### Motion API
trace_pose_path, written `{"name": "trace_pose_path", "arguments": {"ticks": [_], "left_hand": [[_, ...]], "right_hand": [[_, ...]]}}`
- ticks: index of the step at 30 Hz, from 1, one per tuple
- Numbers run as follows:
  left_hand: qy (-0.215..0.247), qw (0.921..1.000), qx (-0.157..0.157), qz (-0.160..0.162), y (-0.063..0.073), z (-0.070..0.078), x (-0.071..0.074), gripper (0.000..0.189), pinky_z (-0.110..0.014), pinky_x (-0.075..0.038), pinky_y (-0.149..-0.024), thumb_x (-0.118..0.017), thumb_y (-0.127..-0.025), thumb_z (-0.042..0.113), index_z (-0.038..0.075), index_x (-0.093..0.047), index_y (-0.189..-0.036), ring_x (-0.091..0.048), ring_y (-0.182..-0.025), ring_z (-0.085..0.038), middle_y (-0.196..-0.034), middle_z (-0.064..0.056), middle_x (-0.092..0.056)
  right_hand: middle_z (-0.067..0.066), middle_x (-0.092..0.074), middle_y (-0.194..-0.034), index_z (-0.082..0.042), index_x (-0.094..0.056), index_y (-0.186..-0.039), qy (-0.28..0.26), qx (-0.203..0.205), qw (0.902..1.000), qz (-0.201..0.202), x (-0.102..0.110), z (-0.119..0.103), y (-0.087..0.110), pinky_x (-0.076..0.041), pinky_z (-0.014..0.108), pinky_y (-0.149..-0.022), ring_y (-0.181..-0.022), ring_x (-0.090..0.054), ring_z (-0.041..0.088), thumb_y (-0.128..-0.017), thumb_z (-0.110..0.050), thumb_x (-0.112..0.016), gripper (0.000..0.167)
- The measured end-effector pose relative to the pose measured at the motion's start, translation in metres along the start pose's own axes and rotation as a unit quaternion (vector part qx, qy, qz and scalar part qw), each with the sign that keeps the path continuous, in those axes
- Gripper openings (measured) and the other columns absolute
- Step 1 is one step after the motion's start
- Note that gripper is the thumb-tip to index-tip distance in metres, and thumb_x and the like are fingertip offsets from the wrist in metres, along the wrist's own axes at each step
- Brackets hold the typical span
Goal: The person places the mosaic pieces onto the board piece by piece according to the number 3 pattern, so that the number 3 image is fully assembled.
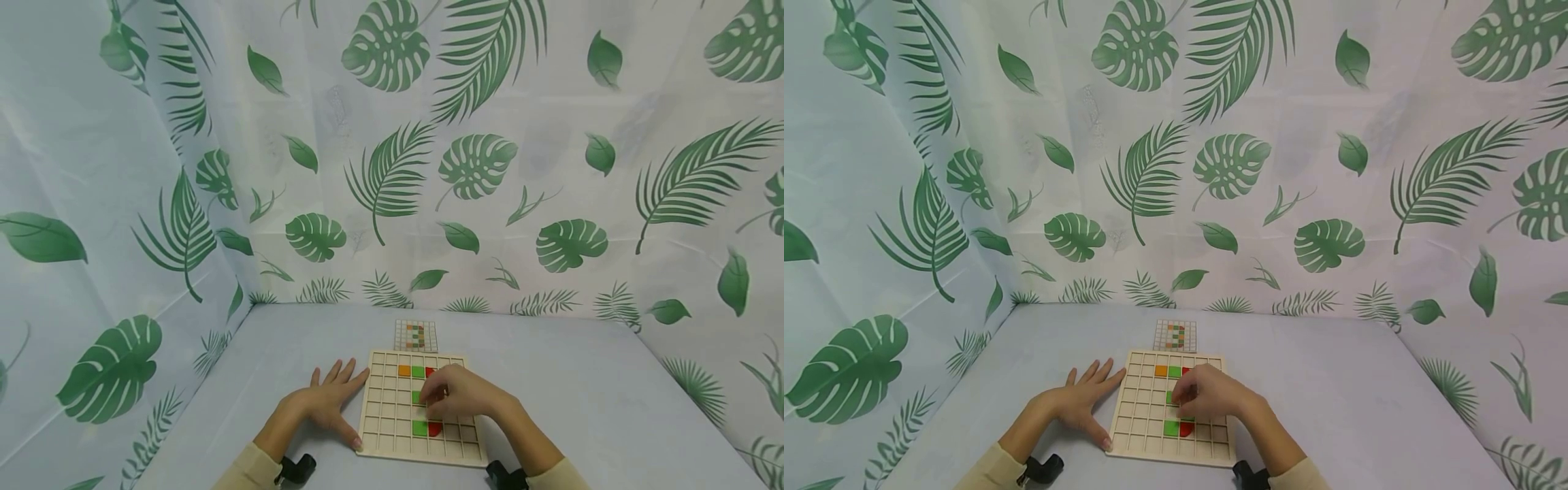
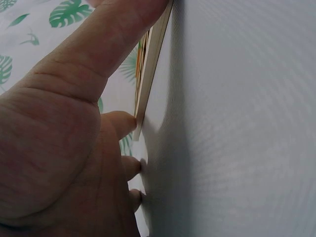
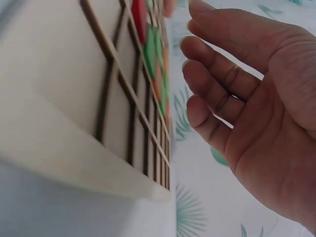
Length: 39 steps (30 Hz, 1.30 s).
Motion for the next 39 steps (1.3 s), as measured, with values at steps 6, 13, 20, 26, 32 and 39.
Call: {"name": "trace_pose_path", "arguments": {"ticks": [6, 13, 20, 26, 32, 39], "left_hand": [[-0.001, 1.0000, 0.003, -0.001, -0.001, 0.000, -0.002, 0.135, -0.078, 0.002, -0.120, -0.088, -0.064, 0.073, 0.027, -0.017, -0.169, 0.003, -0.162, -0.042, -0.176, -0.014, -0.003], [-0.001, 1.0000, 0.003, 0.001, 0.000, 0.000, 0.000, 0.135, -0.078, 0.002, -0.120, -0.088, -0.064, 0.073, 0.027, -0.017, -0.169, 0.003, -0.162, -0.042, -0.176, -0.014, -0.003], [0.001, 1.0000, -0.002, 0.000, 0.001, 0.000, 0.000, 0.135, -0.078, 0.002, -0.120, -0.088, -0.064, 0.073, 0.026, -0.016, -0.169, 0.003, -0.162, -0.042, -0.176, -0.014, -0.002], [0.003, 1.0000, -0.002, -0.001, 0.000, 0.000, 0.000, 0.135, -0.078, 0.002, -0.120, -0.088, -0.064, 0.072, 0.026, -0.016, -0.169, 0.003, -0.162, -0.042, -0.176, -0.014, -0.002], [-0.002, 1.0000, 0.000, -0.001, -0.001, 0.000, -0.001, 0.135, -0.078, 0.002, -0.120, -0.088, -0.064, 0.073, 0.027, -0.016, -0.169, 0.003, -0.162, -0.042, -0.176, -0.014, -0.003], [0.001, 1.0000, -0.002, 0.000, 0.000, 0.000, 0.000, 0.135, -0.078, 0.002, -0.120, -0.088, -0.064, 0.073, 0.026, -0.017, -0.169, 0.003, -0.162, -0.042, -0.176, -0.014, -0.003]], "right_hand": [[0.004, -0.077, -0.097, -0.010, -0.081, -0.104, 0.004, -0.002, 0.9998, 0.020, 0.021, 0.006, 0.011, -0.055, 0.025, -0.071, -0.080, -0.063, 0.009, -0.090, -0.015, -0.083, 0.015], [-0.001, -0.075, -0.097, -0.012, -0.079, -0.106, 0.026, -0.032, 0.9981, 0.047, 0.042, 0.019, 0.025, -0.056, 0.026, -0.072, -0.083, -0.064, 0.011, -0.091, -0.015, -0.080, 0.015], [0.009, -0.075, -0.102, -0.008, -0.078, -0.111, 0.008, -0.048, 0.9975, 0.051, 0.057, 0.030, 0.038, -0.055, 0.026, -0.068, -0.083, -0.064, 0.012, -0.091, -0.012, -0.080, 0.021], [0.012, -0.074, -0.103, -0.004, -0.077, -0.111, 0.001, -0.058, 0.9973, 0.044, 0.062, 0.035, 0.047, -0.055, 0.026, -0.070, -0.085, -0.063, 0.015, -0.089, -0.006, -0.079, 0.022], [0.007, -0.074, -0.100, -0.008, -0.078, -0.111, 0.021, -0.079, 0.9959, 0.039, 0.064, 0.041, 0.052, -0.055, 0.025, -0.071, -0.084, -0.062, 0.014, -0.087, -0.005, -0.081, 0.024], [0.007, -0.070, -0.091, -0.008, -0.079, -0.108, 0.018, -0.121, 0.9922, 0.027, 0.065, 0.048, 0.059, -0.050, 0.027, -0.065, -0.084, -0.059, 0.020, -0.083, -0.002, -0.083, 0.027]]}}
Point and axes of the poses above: each hand's wrist, its own y-axis away from the middle knuckle, its own x-axis out of the back of the hand, z = x × y, the point moved 7 cm from there along -y, towards the middle knuckle
